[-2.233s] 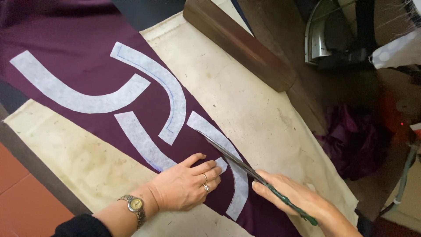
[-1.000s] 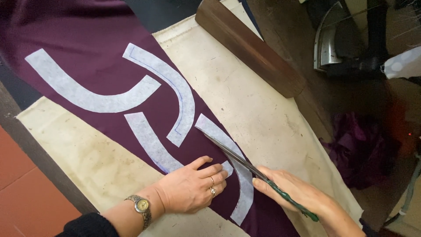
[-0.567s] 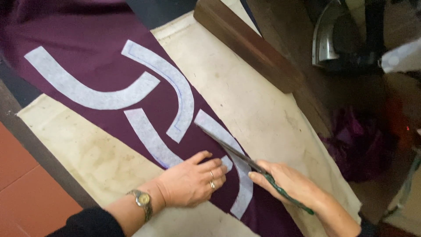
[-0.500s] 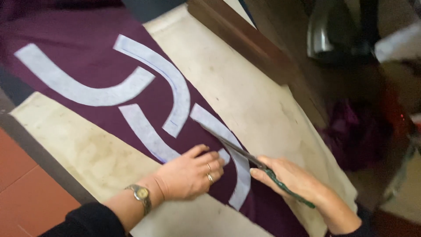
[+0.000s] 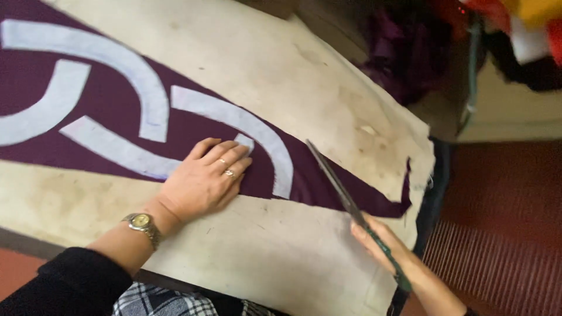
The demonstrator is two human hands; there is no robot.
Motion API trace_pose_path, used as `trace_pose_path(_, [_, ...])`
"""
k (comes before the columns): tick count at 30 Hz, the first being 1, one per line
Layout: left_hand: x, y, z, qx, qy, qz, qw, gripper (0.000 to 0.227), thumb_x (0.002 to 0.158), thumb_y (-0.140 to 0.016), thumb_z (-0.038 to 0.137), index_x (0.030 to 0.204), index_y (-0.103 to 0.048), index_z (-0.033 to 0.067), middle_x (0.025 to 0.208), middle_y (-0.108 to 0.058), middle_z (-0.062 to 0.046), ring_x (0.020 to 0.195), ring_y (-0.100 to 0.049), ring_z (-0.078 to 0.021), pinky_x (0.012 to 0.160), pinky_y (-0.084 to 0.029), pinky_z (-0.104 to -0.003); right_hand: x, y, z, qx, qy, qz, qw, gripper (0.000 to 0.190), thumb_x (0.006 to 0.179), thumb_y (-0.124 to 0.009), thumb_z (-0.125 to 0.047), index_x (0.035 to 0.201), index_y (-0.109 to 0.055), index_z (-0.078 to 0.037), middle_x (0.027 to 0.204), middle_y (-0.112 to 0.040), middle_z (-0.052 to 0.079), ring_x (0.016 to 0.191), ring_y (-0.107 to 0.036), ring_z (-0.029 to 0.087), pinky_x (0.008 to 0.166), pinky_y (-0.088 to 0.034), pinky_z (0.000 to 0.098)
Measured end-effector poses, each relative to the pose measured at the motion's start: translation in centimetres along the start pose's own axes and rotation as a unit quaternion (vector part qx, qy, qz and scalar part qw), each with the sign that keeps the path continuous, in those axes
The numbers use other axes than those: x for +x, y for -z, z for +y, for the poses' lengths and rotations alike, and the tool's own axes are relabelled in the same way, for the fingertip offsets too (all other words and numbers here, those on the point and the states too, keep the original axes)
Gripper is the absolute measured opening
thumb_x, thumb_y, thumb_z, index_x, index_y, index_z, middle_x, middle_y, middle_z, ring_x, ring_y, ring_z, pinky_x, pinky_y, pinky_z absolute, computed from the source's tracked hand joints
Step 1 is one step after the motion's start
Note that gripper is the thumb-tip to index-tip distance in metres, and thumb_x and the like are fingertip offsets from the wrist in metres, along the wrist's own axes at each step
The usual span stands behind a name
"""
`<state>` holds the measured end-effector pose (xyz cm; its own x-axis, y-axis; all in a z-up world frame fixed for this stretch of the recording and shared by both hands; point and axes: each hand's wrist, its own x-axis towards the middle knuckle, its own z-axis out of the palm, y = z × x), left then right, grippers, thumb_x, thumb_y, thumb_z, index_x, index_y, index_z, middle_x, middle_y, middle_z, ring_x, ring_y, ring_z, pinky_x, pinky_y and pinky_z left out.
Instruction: The person smooths a piece of dark purple fabric with a wooden block, then uses large shears to cut the fabric along the edges of a white paper pattern placed on top. The person adjusts the fabric and continues cutting around the curved pattern lines.
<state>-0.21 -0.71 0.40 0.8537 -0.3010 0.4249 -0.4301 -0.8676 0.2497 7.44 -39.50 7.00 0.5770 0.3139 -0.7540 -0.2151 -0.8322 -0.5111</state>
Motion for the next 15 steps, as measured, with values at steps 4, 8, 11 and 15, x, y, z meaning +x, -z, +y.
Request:
trace_pose_path(4, [0.6, 0.2, 0.0, 0.013, -0.028, 0.000, 1.000, 0.034, 0.092, -0.054, 0.029, 0.120, -0.062, 0.0117, 0.131, -0.059, -0.008, 0.118, -0.056, -0.0247, 0.103, -0.037, -0.045, -5.2, -3.4, -3.7, 0.134, -0.108, 0.026, 0.985, 0.028, 0.096, -0.054, -0.038, 0.085, -0.047, -0.013, 0.086, -0.039, -0.002, 0.078, -0.042, 0.013, 0.077, -0.033, 0.0249])
trace_pose_path(8, [2.9, -1.0, 0.3, -0.020, -0.091, -0.047, 0.995, 0.047, 0.093, -0.050, 0.032, 0.135, -0.052, 0.0118, 0.142, -0.051, -0.008, 0.130, -0.047, -0.0256, 0.109, -0.030, -0.049, -9.8, -5.4, -9.0, 0.238, -0.339, 0.037, 0.909, 0.066, 0.085, -0.047, -0.044, 0.149, -0.036, -0.033, 0.153, -0.043, -0.010, 0.144, -0.038, 0.010, 0.118, -0.031, 0.0377])
trace_pose_path(11, [3.3, -2.2, 0.4, 0.002, -0.162, -0.122, 0.979, 0.053, 0.094, -0.041, 0.038, 0.142, -0.044, 0.0148, 0.149, -0.042, -0.007, 0.138, -0.036, -0.0300, 0.110, -0.025, -0.055, -12.2, -7.4, -7.6, 0.259, -0.248, 0.012, 0.933, 0.065, 0.087, -0.045, -0.042, 0.150, -0.030, -0.030, 0.156, -0.033, -0.010, 0.145, -0.032, 0.009, 0.119, -0.027, 0.0368])
trace_pose_path(15, [3.0, -2.1, 0.1, -0.038, -0.218, -0.145, 0.964, 0.061, 0.097, -0.029, 0.051, 0.147, -0.034, 0.0166, 0.154, -0.032, -0.006, 0.144, -0.025, -0.0288, 0.114, -0.016, -0.058, -15.0, -10.2, -5.8, 0.276, -0.117, -0.016, 0.954, 0.065, 0.090, -0.044, -0.038, 0.150, -0.021, -0.026, 0.160, -0.020, -0.010, 0.147, -0.022, 0.009, 0.120, -0.023, 0.0355])
